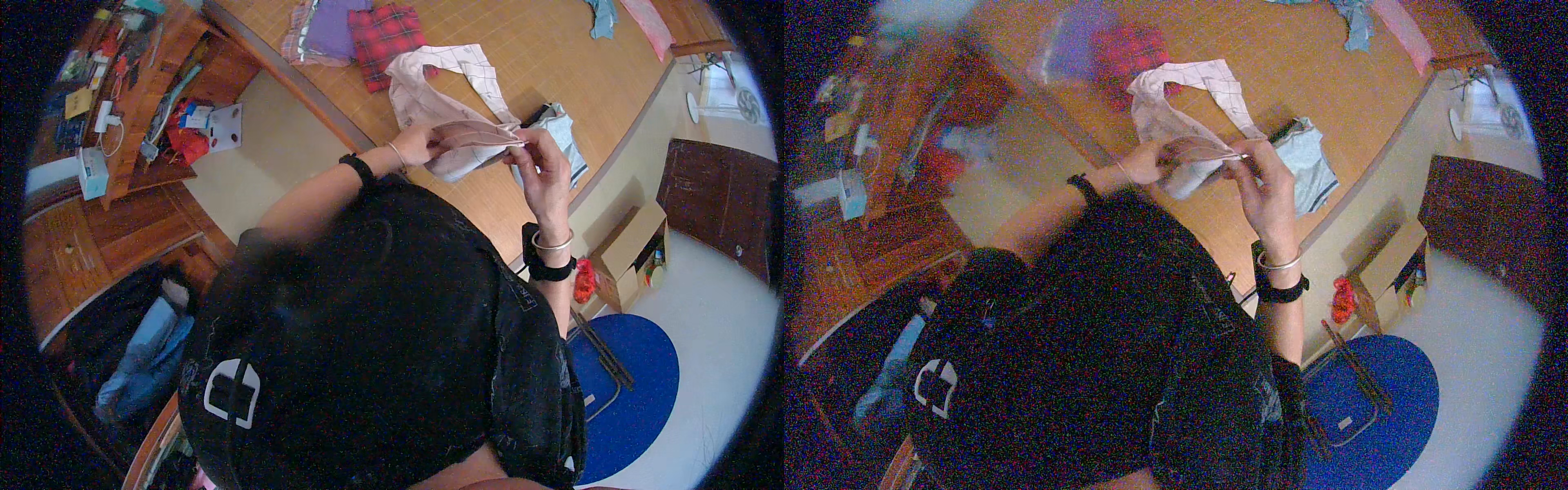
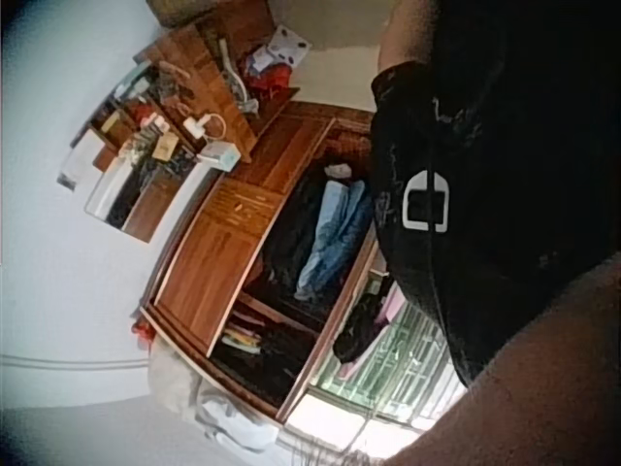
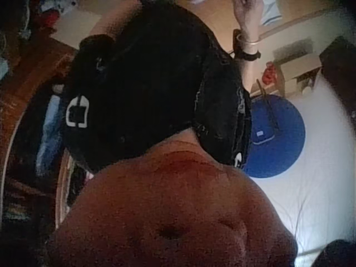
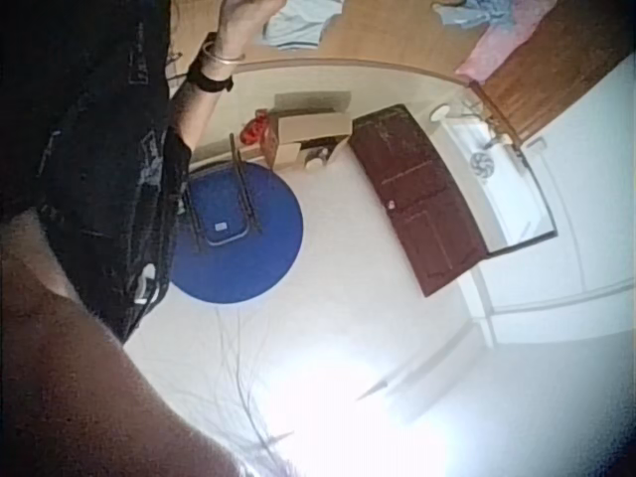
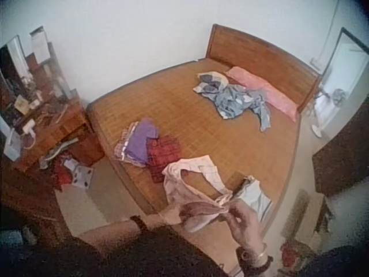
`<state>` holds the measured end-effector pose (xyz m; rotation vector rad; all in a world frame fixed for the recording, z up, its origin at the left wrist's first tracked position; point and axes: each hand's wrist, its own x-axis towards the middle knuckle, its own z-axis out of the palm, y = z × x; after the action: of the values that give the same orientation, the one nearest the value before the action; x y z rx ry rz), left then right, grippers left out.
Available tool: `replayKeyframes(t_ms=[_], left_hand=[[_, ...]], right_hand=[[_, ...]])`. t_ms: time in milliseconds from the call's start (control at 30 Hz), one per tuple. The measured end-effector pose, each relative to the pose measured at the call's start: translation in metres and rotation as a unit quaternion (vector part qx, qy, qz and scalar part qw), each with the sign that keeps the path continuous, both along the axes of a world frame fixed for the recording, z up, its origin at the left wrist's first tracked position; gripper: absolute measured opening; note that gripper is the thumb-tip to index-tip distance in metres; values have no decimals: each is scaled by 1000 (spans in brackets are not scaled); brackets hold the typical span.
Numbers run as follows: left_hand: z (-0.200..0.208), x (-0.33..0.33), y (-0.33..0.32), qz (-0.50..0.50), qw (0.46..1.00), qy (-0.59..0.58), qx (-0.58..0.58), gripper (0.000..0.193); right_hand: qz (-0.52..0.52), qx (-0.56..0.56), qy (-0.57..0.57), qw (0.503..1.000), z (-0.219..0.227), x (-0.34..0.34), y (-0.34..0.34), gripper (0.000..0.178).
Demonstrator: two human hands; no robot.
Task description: Fold various items of clothing including pants and shirts on a flat surface.
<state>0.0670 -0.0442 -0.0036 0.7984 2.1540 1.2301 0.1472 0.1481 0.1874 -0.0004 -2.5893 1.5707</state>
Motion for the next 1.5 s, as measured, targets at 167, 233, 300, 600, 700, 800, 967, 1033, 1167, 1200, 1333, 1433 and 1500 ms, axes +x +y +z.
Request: replayKeyframes(t_ms=[167,233,300,600,700,800,967,1033,1167,1200,1333,1433,1500], left_hand=[[-1,-1,-9,24,998,-24,-50,24],[-4,-5,-13,66,997,21,-37,21],[-11,-9,-22,84,995,36,-44,20],[-1,-12,-58,145,985,92,-35,23],[7,-9,-62,163,983,66,-52,23],[16,-10,-67,222,974,46,2,21],[19,-8,-71,321,946,4,34,20],[17,-10,-70,358,932,-6,54,17],[17,-5,-66,347,935,66,27,14],[14,-5,-66,338,935,107,-8,14],[9,-3,-62,352,922,153,-42,12],[0,-3,-51,354,925,133,-36,12],[-3,-3,-44,355,934,-23,-23,13]], right_hand=[[-1,13,-9,1000,3,0,2,11],[-13,12,-25,1000,3,2,4,11],[-26,11,-41,999,0,3,8,11],[-61,-5,-12,998,-20,10,18,10],[-65,-6,-28,997,-17,9,15,9],[-65,-18,-28,997,-18,10,15,9],[-65,-36,-46,996,-22,13,14,9],[-64,-48,-42,996,-25,14,12,9],[-62,-31,-35,997,-21,16,7,10],[-63,-31,-34,997,-20,16,5,10],[-40,-22,-31,998,-22,19,3,11],[-20,-14,-26,999,-20,21,-5,12],[-15,3,-33,999,-19,22,-10,13]])
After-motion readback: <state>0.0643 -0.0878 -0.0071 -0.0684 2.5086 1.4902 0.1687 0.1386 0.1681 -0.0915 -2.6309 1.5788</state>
